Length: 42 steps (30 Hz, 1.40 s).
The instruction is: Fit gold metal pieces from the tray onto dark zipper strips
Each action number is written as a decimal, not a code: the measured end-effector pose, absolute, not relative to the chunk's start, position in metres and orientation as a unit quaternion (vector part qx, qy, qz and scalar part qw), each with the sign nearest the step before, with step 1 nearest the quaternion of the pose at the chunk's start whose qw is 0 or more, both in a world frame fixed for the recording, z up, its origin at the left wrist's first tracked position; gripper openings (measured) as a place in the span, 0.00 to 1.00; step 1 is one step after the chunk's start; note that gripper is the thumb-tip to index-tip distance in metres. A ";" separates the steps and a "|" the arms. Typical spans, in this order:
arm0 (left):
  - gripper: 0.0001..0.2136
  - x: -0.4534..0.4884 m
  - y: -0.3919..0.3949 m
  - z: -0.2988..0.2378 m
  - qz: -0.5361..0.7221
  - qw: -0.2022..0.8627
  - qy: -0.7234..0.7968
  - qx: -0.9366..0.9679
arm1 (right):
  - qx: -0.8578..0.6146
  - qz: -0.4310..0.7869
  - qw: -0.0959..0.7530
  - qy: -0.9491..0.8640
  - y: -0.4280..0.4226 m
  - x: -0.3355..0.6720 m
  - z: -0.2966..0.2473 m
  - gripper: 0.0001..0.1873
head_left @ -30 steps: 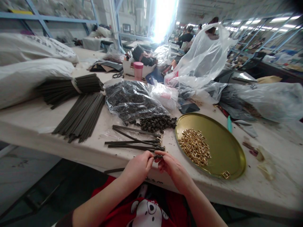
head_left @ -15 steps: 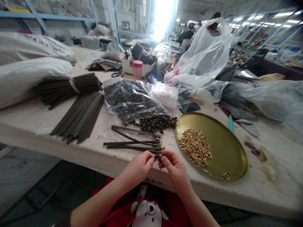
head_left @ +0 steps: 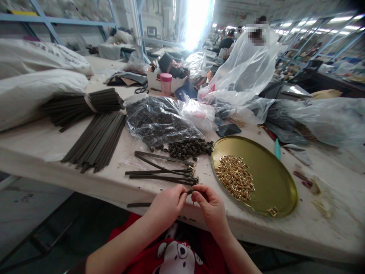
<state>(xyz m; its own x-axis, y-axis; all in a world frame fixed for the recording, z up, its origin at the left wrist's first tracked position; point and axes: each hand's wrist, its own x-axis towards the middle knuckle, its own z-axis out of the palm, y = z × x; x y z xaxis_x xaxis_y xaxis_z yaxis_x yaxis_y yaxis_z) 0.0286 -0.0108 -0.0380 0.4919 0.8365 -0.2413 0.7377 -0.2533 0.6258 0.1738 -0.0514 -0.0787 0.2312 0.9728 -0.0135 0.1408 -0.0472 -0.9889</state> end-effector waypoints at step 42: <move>0.13 0.031 -0.010 -0.034 0.042 0.333 0.462 0.821 | -0.518 0.620 0.554 -0.201 -0.058 0.168 -0.092 0.15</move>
<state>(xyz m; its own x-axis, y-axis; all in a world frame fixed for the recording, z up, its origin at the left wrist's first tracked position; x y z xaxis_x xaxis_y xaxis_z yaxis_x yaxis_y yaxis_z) 0.0307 -0.0100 -0.0344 0.5689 0.7869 -0.2391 0.7311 -0.3507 0.5853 0.1685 -0.0577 -0.0920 0.1514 0.8949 -0.4199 -0.4787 -0.3053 -0.8232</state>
